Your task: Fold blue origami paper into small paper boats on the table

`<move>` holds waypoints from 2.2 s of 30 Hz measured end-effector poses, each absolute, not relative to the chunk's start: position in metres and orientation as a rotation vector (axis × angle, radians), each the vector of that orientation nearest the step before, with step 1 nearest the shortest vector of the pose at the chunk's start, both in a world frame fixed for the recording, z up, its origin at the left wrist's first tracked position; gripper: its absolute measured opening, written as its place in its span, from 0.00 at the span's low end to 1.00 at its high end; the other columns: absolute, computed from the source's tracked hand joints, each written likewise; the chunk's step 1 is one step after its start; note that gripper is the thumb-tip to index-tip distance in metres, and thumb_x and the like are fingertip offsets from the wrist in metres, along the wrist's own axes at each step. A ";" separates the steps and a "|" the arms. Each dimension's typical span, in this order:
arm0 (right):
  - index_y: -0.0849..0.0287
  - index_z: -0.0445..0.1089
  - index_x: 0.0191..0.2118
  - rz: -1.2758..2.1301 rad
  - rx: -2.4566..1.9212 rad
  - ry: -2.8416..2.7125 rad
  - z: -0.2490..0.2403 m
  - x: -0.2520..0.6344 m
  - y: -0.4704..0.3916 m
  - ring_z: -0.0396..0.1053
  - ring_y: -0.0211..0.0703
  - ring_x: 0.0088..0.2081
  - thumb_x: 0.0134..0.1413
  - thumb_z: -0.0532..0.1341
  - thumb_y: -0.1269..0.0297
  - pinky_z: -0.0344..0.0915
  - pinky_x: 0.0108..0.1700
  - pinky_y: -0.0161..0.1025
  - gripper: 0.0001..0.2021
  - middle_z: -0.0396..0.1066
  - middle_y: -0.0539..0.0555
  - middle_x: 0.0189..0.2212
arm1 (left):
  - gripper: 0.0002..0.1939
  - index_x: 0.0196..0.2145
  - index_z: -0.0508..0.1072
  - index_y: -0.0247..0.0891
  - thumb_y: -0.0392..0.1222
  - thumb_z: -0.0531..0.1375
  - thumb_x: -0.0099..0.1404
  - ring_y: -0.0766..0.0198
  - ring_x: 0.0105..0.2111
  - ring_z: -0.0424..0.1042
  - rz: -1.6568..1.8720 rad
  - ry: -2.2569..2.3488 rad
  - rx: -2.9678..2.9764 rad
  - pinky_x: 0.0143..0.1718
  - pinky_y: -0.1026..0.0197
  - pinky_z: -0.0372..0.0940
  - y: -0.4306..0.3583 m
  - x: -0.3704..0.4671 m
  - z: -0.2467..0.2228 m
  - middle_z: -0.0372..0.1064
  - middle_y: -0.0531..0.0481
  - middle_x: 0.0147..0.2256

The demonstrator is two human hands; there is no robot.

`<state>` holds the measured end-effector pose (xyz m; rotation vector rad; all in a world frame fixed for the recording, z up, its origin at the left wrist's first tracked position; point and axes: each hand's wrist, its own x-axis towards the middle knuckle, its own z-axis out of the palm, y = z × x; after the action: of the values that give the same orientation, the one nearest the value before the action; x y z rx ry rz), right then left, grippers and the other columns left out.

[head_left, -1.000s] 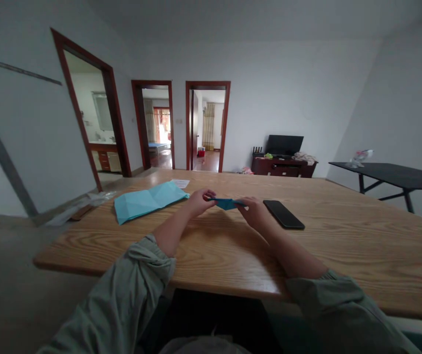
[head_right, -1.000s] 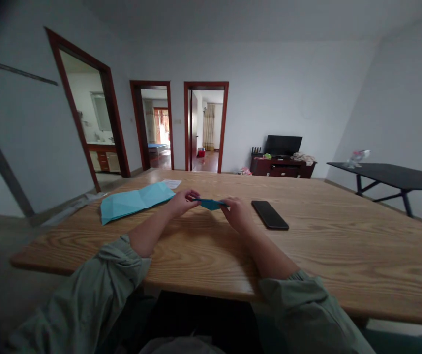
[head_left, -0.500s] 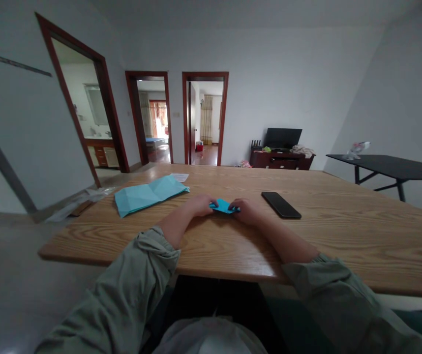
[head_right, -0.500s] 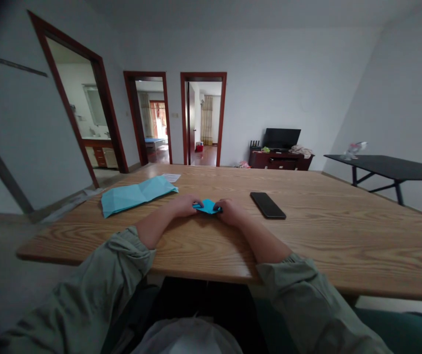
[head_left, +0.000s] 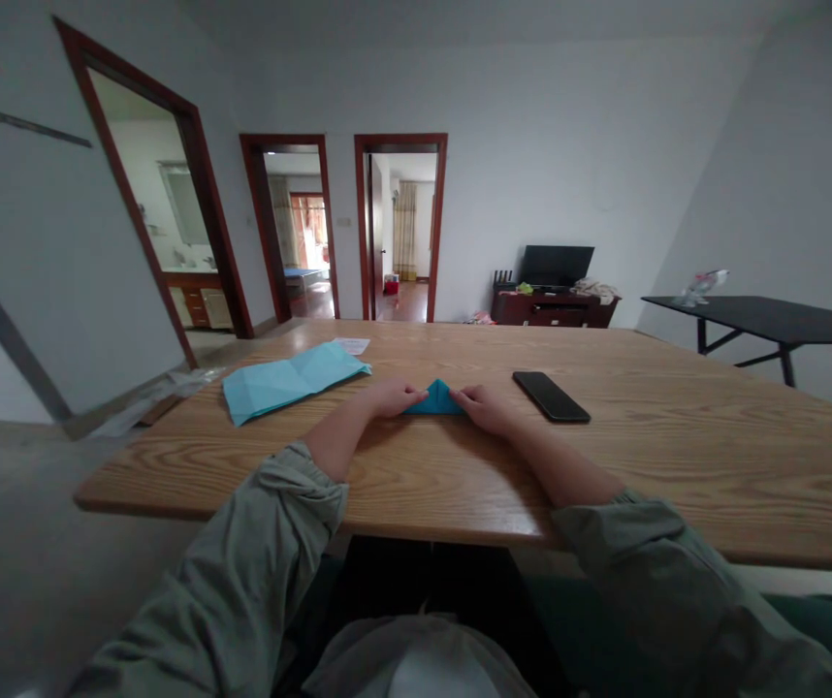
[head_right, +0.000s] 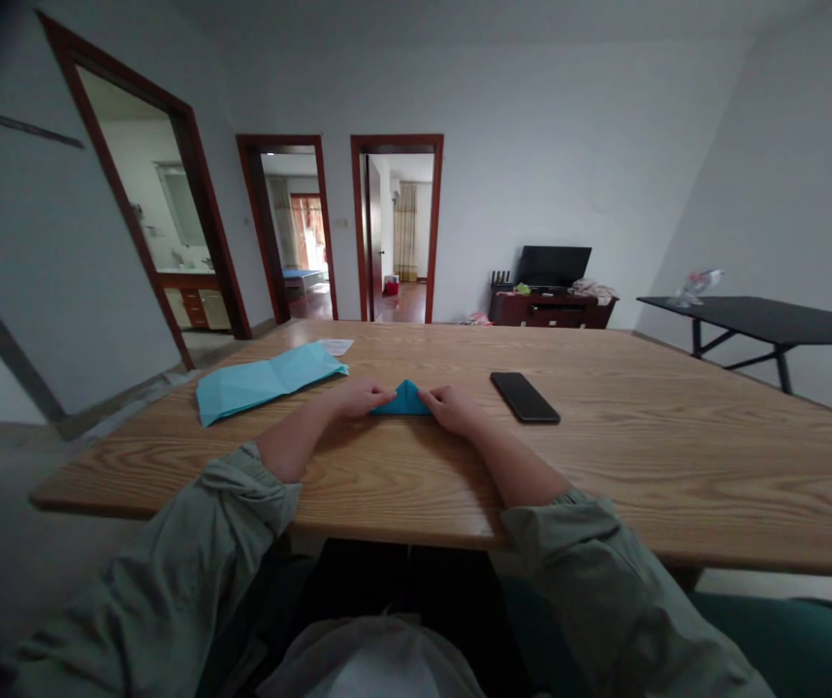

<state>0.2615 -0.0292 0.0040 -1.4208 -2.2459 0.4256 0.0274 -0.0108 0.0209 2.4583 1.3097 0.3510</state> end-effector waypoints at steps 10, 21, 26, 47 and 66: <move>0.59 0.71 0.44 0.265 -1.433 -2.141 -0.005 0.253 -0.027 0.68 0.41 0.33 0.59 0.55 0.59 0.59 0.34 0.34 0.13 0.74 0.56 0.34 | 0.24 0.22 0.72 0.35 0.56 0.49 0.63 0.66 0.22 0.60 0.386 1.435 2.507 0.24 0.64 0.49 -0.006 0.030 0.015 0.65 0.51 0.21; 0.56 0.75 0.41 0.075 -1.498 -2.248 -0.007 0.253 -0.027 0.68 0.40 0.33 0.57 0.55 0.62 0.59 0.35 0.33 0.13 0.72 0.55 0.35 | 0.17 0.39 0.75 0.39 0.50 0.57 0.58 0.59 0.36 0.71 0.354 1.596 2.551 0.36 0.62 0.62 -0.011 0.033 0.013 0.74 0.46 0.37; 0.59 0.75 0.37 -0.048 -1.517 -2.286 -0.007 0.251 -0.027 0.68 0.41 0.35 0.58 0.54 0.61 0.59 0.38 0.33 0.14 0.72 0.57 0.38 | 0.30 0.60 0.61 0.40 0.57 0.46 0.66 0.51 0.59 0.56 0.284 1.282 2.770 0.59 0.51 0.50 -0.012 0.053 -0.006 0.56 0.42 0.61; 0.59 0.74 0.44 0.215 -1.573 -2.205 -0.005 0.252 -0.029 0.69 0.44 0.35 0.53 0.59 0.49 0.59 0.33 0.35 0.20 0.74 0.58 0.36 | 0.32 0.56 0.67 0.43 0.54 0.63 0.54 0.54 0.52 0.66 0.589 1.186 2.474 0.53 0.56 0.59 -0.007 0.047 -0.002 0.66 0.46 0.53; 0.61 0.72 0.38 0.373 -1.273 -1.811 0.006 0.247 -0.028 0.70 0.42 0.37 0.48 0.62 0.63 0.64 0.40 0.37 0.10 0.74 0.55 0.35 | 0.18 0.44 0.74 0.35 0.47 0.59 0.59 0.59 0.38 0.71 0.866 1.154 2.286 0.42 0.60 0.64 -0.006 0.047 0.006 0.74 0.48 0.39</move>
<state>0.2473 -0.0285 0.0056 -1.2731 -1.8113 0.3729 0.0470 -0.0055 0.0059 2.2857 1.1543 0.8656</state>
